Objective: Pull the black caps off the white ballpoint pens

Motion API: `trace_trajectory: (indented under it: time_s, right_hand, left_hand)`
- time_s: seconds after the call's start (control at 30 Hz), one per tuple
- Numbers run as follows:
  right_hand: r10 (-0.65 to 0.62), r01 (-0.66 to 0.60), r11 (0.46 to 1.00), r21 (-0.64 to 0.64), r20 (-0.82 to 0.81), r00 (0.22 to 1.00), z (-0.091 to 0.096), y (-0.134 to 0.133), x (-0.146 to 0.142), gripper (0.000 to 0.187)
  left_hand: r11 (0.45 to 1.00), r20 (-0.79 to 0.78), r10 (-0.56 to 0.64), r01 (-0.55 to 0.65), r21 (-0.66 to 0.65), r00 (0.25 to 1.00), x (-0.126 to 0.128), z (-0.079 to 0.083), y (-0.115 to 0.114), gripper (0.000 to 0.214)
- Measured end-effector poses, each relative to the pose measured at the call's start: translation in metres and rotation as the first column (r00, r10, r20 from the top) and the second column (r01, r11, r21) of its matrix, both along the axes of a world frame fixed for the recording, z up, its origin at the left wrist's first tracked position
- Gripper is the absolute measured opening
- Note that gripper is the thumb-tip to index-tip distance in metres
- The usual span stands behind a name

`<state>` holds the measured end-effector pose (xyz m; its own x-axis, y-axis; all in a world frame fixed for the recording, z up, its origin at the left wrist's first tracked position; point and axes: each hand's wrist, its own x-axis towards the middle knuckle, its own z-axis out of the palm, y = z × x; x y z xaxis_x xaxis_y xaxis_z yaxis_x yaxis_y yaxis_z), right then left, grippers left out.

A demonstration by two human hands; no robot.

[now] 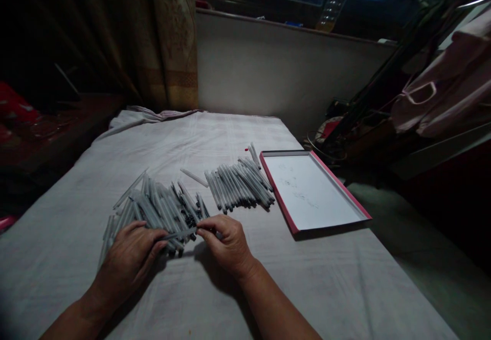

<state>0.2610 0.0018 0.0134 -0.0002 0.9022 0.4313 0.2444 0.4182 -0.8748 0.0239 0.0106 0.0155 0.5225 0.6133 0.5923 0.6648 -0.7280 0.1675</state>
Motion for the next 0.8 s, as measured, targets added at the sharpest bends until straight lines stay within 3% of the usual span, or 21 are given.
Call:
trace_trajectory:
  time_s: [0.2, 0.47, 0.6, 0.8]
  right_hand:
    - [0.018, -0.027, 0.977, -0.21, -0.044, 0.999, -0.0042, -0.0004, -0.0023, 0.02]
    - [0.041, -0.079, 0.946, -0.313, -0.124, 0.991, -0.0019, 0.002, -0.0031, 0.035]
    - [0.014, -0.076, 0.924, -0.375, -0.166, 0.986, -0.0009, 0.0032, -0.0033, 0.036]
    - [0.05, -0.181, 0.865, -0.468, -0.277, 0.959, -0.0029, 0.0034, -0.0017, 0.028]
  left_hand:
    - [1.0, 0.01, 0.017, -0.018, 0.015, 1.0, -0.0004, 0.0018, -0.0017, 0.016]
    - [1.0, 0.002, 0.012, -0.012, -0.006, 1.0, -0.0001, 0.0033, -0.0015, 0.015]
    - [1.0, 0.001, -0.001, 0.001, -0.003, 1.0, -0.0004, 0.003, -0.0017, 0.015]
    - [1.0, -0.013, -0.01, 0.01, -0.01, 1.0, -0.0011, 0.0042, -0.0002, 0.014]
